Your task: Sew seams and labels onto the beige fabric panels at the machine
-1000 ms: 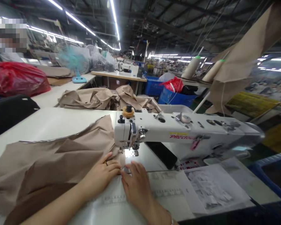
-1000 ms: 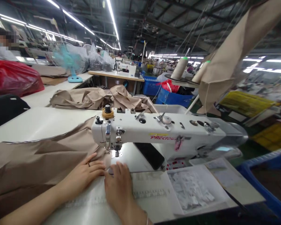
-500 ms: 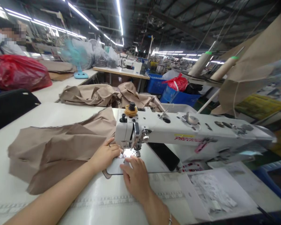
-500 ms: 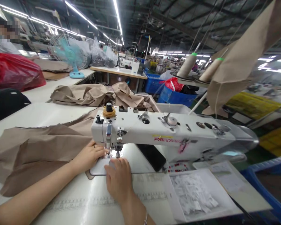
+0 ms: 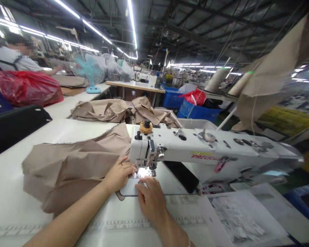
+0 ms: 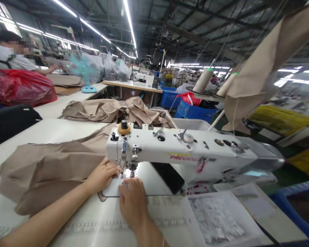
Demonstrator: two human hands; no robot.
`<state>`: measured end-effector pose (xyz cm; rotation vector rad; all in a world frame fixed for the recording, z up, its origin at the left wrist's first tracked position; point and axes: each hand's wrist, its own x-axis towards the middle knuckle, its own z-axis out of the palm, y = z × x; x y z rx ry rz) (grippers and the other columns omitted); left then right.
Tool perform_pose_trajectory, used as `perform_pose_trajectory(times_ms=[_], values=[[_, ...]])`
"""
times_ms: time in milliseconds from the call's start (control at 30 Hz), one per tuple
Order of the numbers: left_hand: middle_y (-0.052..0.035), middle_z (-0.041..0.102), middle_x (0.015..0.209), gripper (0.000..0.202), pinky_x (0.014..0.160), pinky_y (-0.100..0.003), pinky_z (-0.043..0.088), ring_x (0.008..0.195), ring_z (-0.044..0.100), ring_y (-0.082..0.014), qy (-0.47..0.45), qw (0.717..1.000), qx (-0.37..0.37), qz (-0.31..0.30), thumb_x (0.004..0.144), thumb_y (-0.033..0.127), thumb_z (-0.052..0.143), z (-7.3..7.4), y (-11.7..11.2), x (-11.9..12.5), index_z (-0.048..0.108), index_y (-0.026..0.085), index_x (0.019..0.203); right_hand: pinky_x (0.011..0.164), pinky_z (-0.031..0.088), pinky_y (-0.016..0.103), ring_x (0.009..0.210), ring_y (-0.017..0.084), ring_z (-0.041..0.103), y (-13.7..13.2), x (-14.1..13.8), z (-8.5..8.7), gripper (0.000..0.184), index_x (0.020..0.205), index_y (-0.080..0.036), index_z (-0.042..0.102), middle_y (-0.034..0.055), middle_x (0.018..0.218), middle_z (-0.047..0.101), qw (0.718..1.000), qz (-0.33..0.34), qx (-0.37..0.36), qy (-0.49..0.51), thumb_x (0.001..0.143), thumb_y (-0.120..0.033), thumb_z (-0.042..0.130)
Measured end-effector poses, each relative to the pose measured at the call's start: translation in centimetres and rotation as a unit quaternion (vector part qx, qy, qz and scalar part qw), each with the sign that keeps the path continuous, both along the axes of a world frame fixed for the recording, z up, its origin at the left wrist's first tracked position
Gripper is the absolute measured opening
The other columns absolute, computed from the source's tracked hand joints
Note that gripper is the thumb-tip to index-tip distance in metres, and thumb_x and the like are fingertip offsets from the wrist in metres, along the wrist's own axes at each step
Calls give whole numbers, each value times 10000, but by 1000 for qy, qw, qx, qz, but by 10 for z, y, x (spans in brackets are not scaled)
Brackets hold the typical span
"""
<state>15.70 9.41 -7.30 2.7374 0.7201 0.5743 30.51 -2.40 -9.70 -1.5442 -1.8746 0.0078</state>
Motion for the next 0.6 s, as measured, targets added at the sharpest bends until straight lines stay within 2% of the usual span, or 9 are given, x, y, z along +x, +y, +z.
perform_pose_trajectory(times_ms=[167, 267, 333, 400, 467, 500, 600], values=[[47, 689, 895, 287, 1077, -311, 182, 907, 598, -97, -36, 999, 24, -21, 721, 31, 373, -8, -23, -44, 576, 232, 751, 804, 412, 364, 910, 209, 492, 0, -2, -6, 230, 830, -186, 595, 63, 906, 567, 1000, 7, 21, 10, 775, -40, 425], [55, 674, 1015, 282, 1100, -276, 97, 1000, 571, -93, -22, 996, 87, -16, 781, 97, 414, -1, -42, -72, 602, 272, 899, 803, 419, 350, 904, 204, 502, -1, -3, -9, 238, 831, -195, 591, 55, 882, 569, 999, 15, 37, -2, 792, -44, 411], [40, 591, 1208, 315, 1115, -347, 23, 1166, 478, -154, 5, 987, 155, 37, 793, 234, 507, 9, -51, -91, 566, 331, 1087, 798, 428, 337, 896, 199, 513, -1, -4, -10, 247, 851, -198, 589, 53, 877, 574, 998, 20, 58, -13, 798, -44, 403], [-24, 419, 1386, 584, 1088, -506, -23, 1304, 296, -289, 51, 969, 179, 162, 694, 421, 619, 20, -55, -114, 458, 351, 1251, 792, 439, 326, 883, 193, 529, -1, -3, -13, 248, 870, -202, 588, 52, 880, 582, 996, 24, 82, -26, 794, -48, 409], [-113, 290, 1445, 935, 1034, -623, 2, 1327, 178, -395, 131, 942, 106, 291, 519, 515, 692, 30, -56, -140, 336, 288, 1353, 790, 450, 318, 874, 188, 546, 0, -1, -18, 248, 870, -215, 591, 45, 882, 594, 995, 23, 91, -35, 786, -51, 425], [-143, 259, 1451, 1052, 1024, -636, 42, 1324, 169, -411, 177, 926, 42, 331, 449, 513, 709, 34, -56, -153, 287, 255, 1378, 789, 456, 315, 873, 187, 555, 1, 0, -22, 250, 868, -223, 594, 41, 883, 600, 995, 21, 91, -36, 780, -52, 434], [-137, 251, 1452, 1218, 1044, -547, 181, 1306, 254, -379, 283, 885, -119, 349, 324, 437, 736, 37, -60, -185, 197, 240, 1399, 765, 482, 303, 858, 186, 583, 5, 5, -32, 260, 867, -244, 602, 28, 881, 624, 994, 24, 102, -35, 756, -56, 461]])
